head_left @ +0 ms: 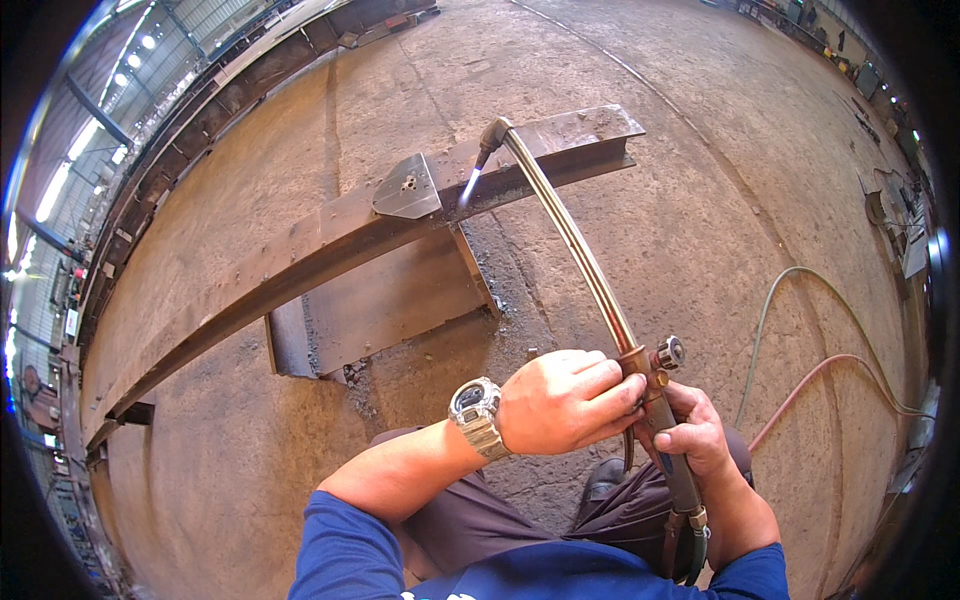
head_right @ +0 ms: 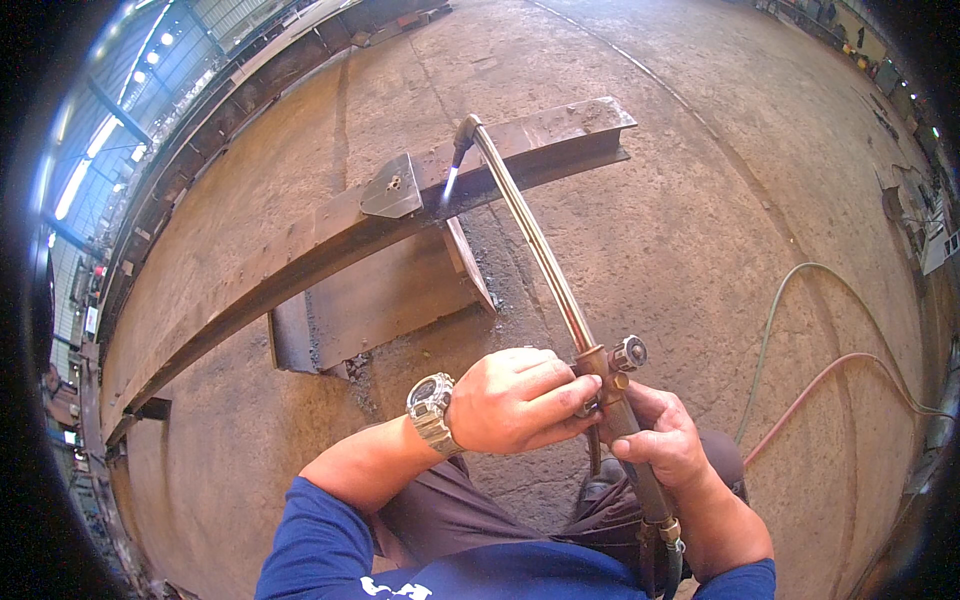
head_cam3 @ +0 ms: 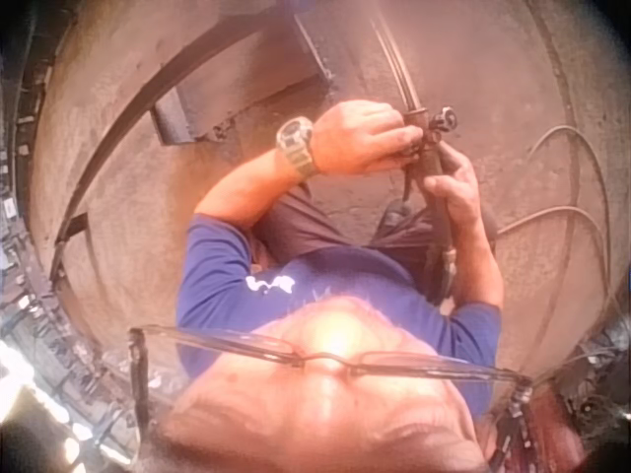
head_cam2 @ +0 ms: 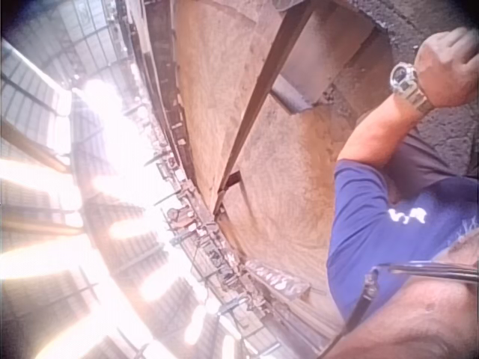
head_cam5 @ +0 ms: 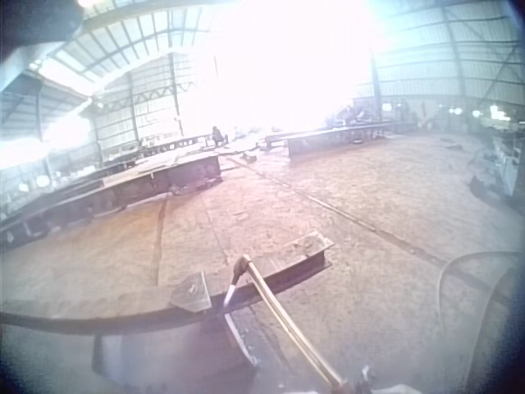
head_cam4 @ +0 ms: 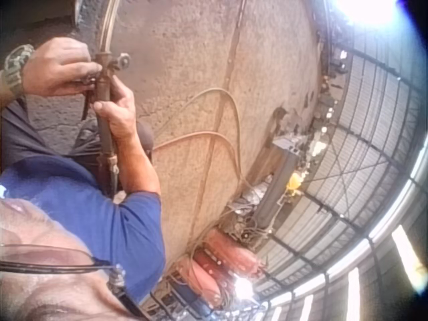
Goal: The person uses a welding torch to apply heat to a metal beam, creating sparks and a glowing red spot. The person adjusts the torch and continues welding along the beam's surface.
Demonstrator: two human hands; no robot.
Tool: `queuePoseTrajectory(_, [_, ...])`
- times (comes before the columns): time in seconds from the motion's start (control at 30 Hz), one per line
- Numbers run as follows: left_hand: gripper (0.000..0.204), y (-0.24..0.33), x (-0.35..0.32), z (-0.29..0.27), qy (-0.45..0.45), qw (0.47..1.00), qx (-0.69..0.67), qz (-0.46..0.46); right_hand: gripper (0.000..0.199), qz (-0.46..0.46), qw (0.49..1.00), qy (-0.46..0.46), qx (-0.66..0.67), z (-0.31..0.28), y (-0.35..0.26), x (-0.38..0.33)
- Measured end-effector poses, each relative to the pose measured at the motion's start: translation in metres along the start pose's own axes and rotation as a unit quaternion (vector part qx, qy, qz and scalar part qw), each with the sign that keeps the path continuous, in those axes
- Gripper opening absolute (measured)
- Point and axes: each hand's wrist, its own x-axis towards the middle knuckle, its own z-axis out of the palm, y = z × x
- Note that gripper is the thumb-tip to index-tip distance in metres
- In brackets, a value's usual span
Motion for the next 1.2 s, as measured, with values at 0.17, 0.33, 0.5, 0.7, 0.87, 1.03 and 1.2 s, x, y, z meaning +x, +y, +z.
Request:
queuePoseTrajectory(0.17, [0.034, -0.001, 0.001, 0.0, 0.0, 1.0, -0.005, 0.004, 0.075, -0.002, 1.0, 0.004, -0.003, 0.0, -0.001, 0.003])
queuePoseTrajectory(0.33, [0.034, -0.001, 0.001, -0.001, -0.003, 1.0, -0.005, 0.006, 0.074, -0.002, 1.0, 0.01, -0.014, 0.001, -0.001, 0.002])
queuePoseTrajectory(0.5, [0.035, -0.002, 0.002, -0.001, -0.003, 1.0, -0.01, 0.007, 0.077, 0.007, 1.0, 0.001, -0.021, -0.003, -0.001, 0.001])
queuePoseTrajectory(0.7, [0.034, -0.006, 0.011, -0.018, 0.057, 0.994, -0.059, -0.068, 0.082, 0.0, 1.0, -0.016, -0.001, 0.02, -0.014, 0.006])
queuePoseTrajectory(0.87, [0.025, -0.027, 0.046, -0.014, -0.005, 0.994, -0.042, -0.1, 0.081, -0.031, 0.999, -0.029, 0.033, 0.018, -0.005, 0.01])
queuePoseTrajectory(1.03, [0.029, -0.026, 0.065, -0.018, -0.14, 0.984, -0.033, -0.101, 0.078, -0.045, 0.998, -0.011, 0.041, 0.015, 0.0, 0.011])
queuePoseTrajectory(1.2, [0.037, -0.023, 0.062, -0.011, -0.156, 0.981, -0.08, -0.087, 0.075, -0.041, 0.998, -0.017, 0.035, 0.007, 0.002, 0.01])
